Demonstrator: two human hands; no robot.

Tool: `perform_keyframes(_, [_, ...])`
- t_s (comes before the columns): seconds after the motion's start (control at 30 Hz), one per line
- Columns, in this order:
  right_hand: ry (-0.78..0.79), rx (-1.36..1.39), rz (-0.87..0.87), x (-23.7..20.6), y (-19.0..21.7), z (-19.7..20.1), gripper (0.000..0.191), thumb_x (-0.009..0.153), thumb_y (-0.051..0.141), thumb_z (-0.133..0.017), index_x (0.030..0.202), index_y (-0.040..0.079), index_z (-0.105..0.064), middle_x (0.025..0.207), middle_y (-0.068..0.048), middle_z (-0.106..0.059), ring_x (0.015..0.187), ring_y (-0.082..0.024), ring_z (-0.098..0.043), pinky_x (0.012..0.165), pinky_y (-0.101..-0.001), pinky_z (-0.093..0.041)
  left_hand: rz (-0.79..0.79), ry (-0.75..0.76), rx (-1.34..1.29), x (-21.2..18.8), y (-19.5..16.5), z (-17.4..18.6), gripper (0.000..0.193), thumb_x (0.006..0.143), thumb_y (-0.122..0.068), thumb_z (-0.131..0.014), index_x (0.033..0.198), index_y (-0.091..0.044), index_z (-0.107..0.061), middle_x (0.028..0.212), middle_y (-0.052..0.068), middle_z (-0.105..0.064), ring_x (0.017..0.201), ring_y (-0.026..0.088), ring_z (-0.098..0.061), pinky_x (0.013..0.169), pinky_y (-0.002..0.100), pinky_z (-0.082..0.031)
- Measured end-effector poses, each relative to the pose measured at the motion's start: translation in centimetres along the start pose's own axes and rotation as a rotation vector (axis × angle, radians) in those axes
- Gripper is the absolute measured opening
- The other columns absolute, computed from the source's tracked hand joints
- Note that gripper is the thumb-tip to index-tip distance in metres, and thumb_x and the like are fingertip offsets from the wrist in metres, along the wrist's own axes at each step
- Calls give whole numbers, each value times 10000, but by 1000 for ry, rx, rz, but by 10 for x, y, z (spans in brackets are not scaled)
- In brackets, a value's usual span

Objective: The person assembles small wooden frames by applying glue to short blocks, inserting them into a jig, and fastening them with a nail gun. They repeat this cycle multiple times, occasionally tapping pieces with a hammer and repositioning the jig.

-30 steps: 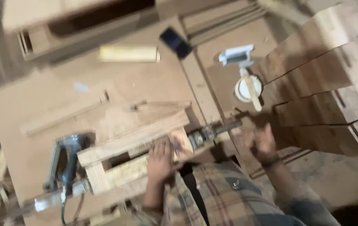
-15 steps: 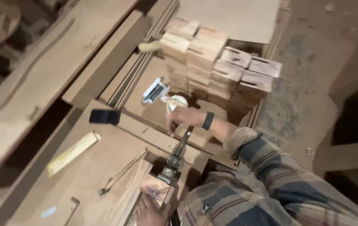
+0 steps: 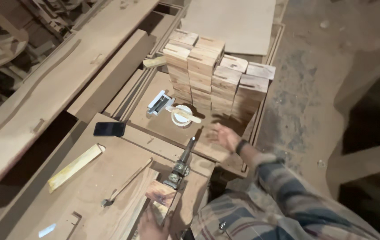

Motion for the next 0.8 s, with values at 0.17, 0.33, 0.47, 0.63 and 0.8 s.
perform_keyframes(0.17, [-149, -233, -382, -5, -47, 7, 798, 981, 687, -372, 1442, 64, -558, 1282, -165, -710, 1150, -284, -683, 1014, -437, -535, 38, 102, 33, -2, -2, -2, 945, 648, -592, -789, 1366, -34, -528, 1088, 177, -677, 984, 391, -663, 803, 518, -523])
perform_keyframes(0.33, [-79, 30, -365, 31, -38, -43, 843, 918, 778, -358, 1419, 123, -531, 1113, -219, -743, 977, -317, -717, 876, -438, -563, 46, 96, 108, -4, -16, 13, 919, 670, -581, -781, 1357, -26, -524, 1139, 157, -650, 1019, 363, -631, 850, 501, -500])
perform_keyframes(0.47, [62, 166, -382, 48, -22, -74, 727, 874, 695, -492, 1411, 207, -520, 1103, -171, -753, 998, -282, -727, 898, -395, -570, 142, 113, 131, -13, -13, 15, 879, 709, -572, -754, 1390, -64, -528, 1127, 127, -648, 1025, 328, -629, 857, 481, -497])
perform_keyframes(0.63, [134, 47, -275, 68, 4, -83, 724, 886, 690, -499, 1398, 180, -538, 1036, -105, -721, 936, -233, -704, 848, -396, -583, 82, 26, 144, -11, -14, 17, 897, 674, -583, -760, 1356, -44, -539, 1100, 146, -654, 972, 341, -635, 826, 492, -495])
perform_keyframes(0.8, [511, 263, 74, 37, 57, -96, 757, 907, 721, -472, 1384, 141, -573, 961, -110, -727, 880, -207, -715, 816, -366, -599, 249, 226, 118, -16, 23, 7, 937, 627, -662, -804, 1349, -108, -582, 1096, 134, -683, 1019, 328, -693, 877, 472, -548])
Point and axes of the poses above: each hand's wrist, its own x-axis towards the middle knuckle, its own z-axis out of the back of the hand, y = z × x, the point moved 10 cm from there along x, towards the middle knuckle
